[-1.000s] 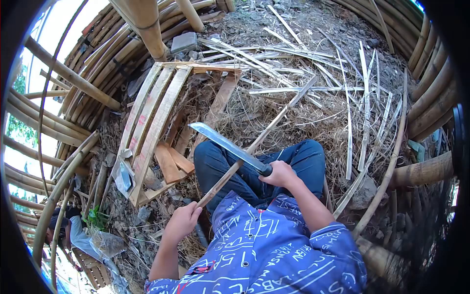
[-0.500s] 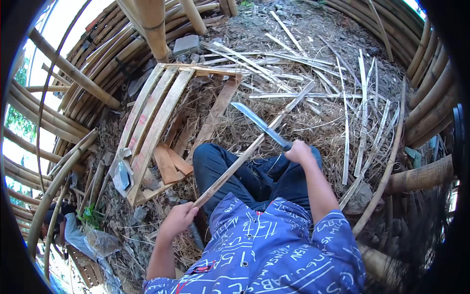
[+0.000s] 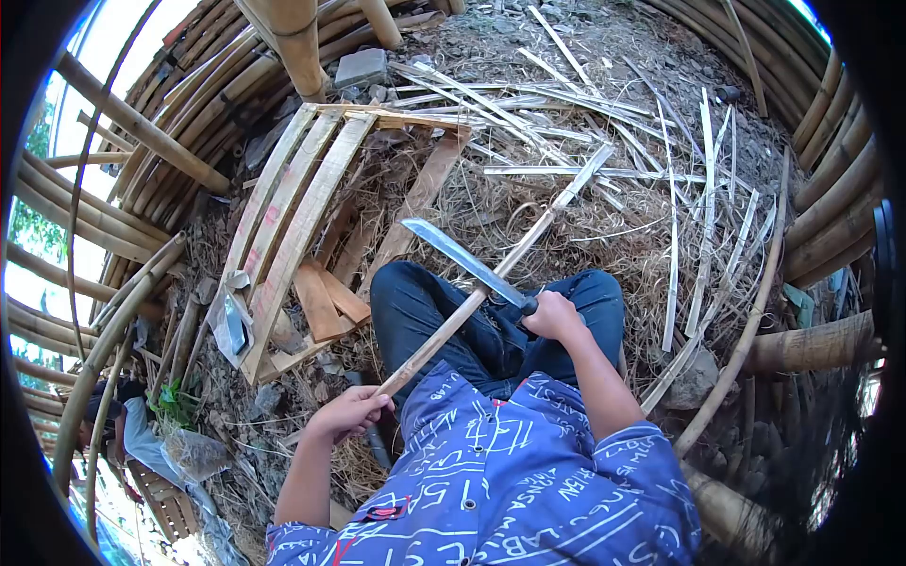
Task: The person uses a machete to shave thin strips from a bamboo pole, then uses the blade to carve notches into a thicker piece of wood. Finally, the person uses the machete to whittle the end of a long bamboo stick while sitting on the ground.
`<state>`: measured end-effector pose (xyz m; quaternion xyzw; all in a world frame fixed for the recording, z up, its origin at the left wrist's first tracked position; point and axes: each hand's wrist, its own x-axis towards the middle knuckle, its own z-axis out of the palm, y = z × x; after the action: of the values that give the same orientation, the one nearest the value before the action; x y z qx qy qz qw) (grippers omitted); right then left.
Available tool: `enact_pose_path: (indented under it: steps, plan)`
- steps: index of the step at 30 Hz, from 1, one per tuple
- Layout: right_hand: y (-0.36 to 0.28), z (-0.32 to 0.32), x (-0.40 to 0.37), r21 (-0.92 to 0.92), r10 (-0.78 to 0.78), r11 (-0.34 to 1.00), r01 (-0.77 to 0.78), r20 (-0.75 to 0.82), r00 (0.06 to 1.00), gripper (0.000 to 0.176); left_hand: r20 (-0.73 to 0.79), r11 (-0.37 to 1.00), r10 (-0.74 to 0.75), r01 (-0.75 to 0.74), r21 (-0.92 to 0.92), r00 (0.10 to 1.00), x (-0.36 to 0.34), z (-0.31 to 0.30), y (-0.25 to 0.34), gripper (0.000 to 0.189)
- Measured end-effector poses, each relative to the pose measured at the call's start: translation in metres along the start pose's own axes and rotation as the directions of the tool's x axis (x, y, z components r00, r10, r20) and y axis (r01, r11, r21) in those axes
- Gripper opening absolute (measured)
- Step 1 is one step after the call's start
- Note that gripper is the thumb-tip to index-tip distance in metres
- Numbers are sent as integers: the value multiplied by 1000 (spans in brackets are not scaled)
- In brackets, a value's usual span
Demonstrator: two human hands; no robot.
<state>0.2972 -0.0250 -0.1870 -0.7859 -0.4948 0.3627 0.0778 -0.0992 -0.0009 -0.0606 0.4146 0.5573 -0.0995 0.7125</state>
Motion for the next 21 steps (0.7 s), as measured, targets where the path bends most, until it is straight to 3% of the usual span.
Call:
enact_pose_path:
  steps: [2, 3, 5, 10, 13, 15, 16, 18, 19, 21]
  plan:
    - [3, 6, -1, -48, -48, 998, 48, -9, 999, 30, 87, 972, -209, 216, -92, 974, 13, -1, -7, 21]
    - [2, 6, -3, -51, -48, 998, 48, -6, 999, 30, 88, 971, -210, 218, -96, 974, 17, 1, -14, 21]
    - [0, 5, -7, -85, -77, 994, 75, -17, 997, 31, 251, 905, -176, 257, -339, 952, 23, 7, -27, 25]
    - [2, 7, -8, -105, -93, 990, 94, 19, 996, 33, 395, 906, -197, 321, -276, 897, 48, -7, -46, 31]
    - [0, 8, -8, -132, -98, 986, 100, 23, 995, 33, 357, 909, -268, 358, -214, 895, 53, -8, -48, 35]
    - [0, 8, -8, -146, -103, 984, 105, 21, 994, 32, 127, 966, -256, 258, 4, 958, 51, 0, -42, 39]
    - [1, 8, -9, -123, -97, 988, 97, 3, 995, 32, 127, 967, -251, 254, -3, 960, 43, 8, -31, 39]
    - [1, 7, -8, -101, -93, 991, 91, -13, 996, 32, -125, 974, -151, 169, 152, 981, 24, 21, -12, 42]
    - [0, 5, -10, -85, -89, 993, 87, -19, 996, 32, -124, 974, -151, 169, 148, 981, 23, 20, -14, 42]
    - [0, 5, -12, -72, -84, 994, 82, -25, 996, 31, -150, 953, 114, -66, 295, 982, 22, 16, -18, 45]
